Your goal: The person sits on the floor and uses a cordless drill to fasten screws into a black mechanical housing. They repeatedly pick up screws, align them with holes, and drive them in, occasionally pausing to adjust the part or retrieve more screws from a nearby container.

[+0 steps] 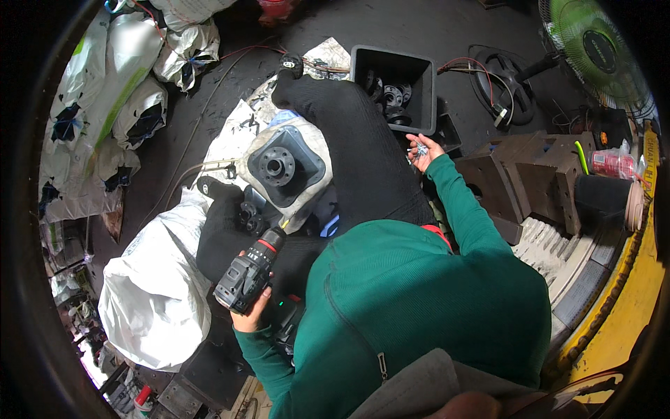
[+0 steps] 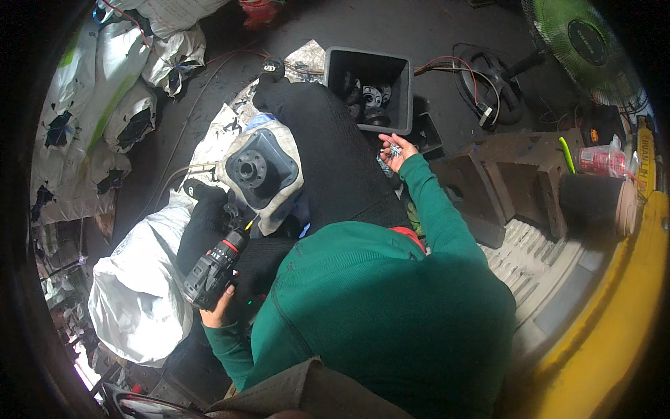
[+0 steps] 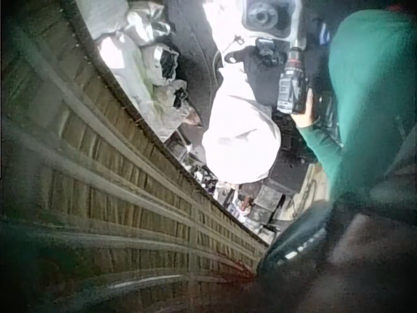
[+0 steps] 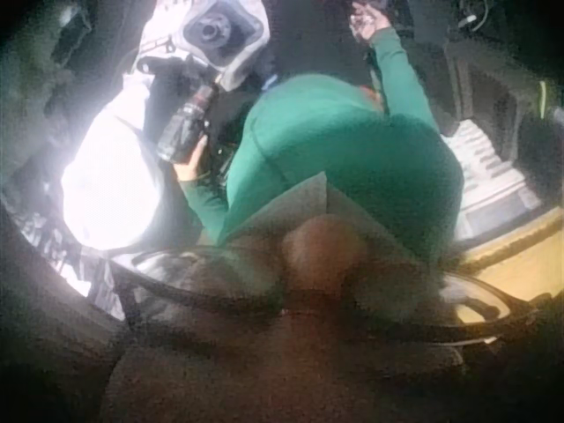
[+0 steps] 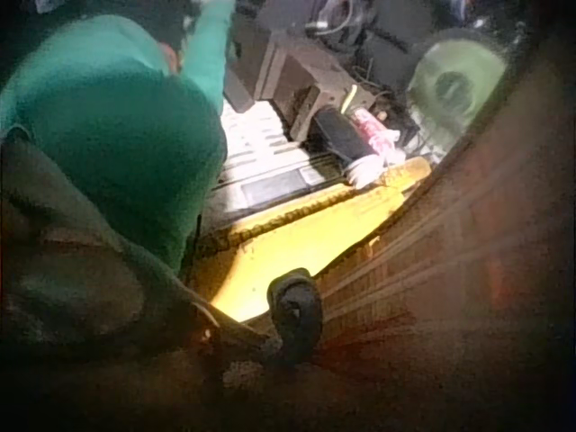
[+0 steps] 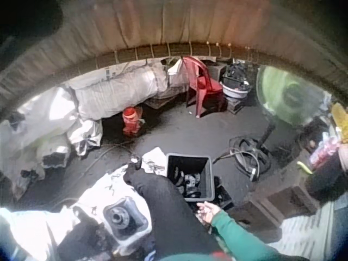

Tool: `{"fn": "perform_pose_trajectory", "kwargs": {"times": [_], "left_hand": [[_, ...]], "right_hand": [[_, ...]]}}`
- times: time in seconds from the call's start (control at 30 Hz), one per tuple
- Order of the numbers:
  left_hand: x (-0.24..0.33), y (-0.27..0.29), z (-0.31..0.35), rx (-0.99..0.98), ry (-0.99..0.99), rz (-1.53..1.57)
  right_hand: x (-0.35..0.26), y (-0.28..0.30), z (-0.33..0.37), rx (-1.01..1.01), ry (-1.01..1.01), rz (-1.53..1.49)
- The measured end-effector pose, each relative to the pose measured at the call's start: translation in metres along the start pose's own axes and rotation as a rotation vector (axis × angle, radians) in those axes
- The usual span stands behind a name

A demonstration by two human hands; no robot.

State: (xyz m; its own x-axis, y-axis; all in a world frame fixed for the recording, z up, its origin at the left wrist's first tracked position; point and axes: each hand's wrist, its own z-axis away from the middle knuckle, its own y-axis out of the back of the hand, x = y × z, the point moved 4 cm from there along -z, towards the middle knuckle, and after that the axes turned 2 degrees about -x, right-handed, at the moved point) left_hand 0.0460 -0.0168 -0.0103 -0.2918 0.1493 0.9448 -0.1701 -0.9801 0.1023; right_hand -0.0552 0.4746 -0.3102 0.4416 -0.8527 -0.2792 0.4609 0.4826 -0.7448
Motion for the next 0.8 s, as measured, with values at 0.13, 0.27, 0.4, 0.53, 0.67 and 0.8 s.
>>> {"fn": "perform_pose_trajectory", "kwargs": {"times": [0.13,0.27,0.4,0.53,0.67,0.8], "left_hand": [[0.010,-0.009,-0.012,-0.041,-0.082,-0.084],[0.032,-0.026,-0.030,-0.032,-0.131,-0.096],[0.051,-0.041,-0.046,-0.017,-0.195,-0.473],[0.063,-0.039,-0.048,0.024,-0.473,-0.829],[0.052,-0.029,-0.050,0.053,-0.410,-0.788],[0.045,-0.021,-0.052,0.086,-0.342,-0.616]], "right_hand": [[-0.005,-0.081,0.028,-0.189,-0.043,-0.086],[0.030,-0.199,0.037,-0.532,-0.258,-0.332],[0.079,-0.274,0.033,-0.685,-0.481,-0.450],[0.113,-0.299,0.029,-0.717,-0.619,-0.548],[0.127,-0.305,0.024,-0.714,-0.700,-0.631],[0.136,-0.309,0.018,-0.742,-0.747,-0.596]]}}
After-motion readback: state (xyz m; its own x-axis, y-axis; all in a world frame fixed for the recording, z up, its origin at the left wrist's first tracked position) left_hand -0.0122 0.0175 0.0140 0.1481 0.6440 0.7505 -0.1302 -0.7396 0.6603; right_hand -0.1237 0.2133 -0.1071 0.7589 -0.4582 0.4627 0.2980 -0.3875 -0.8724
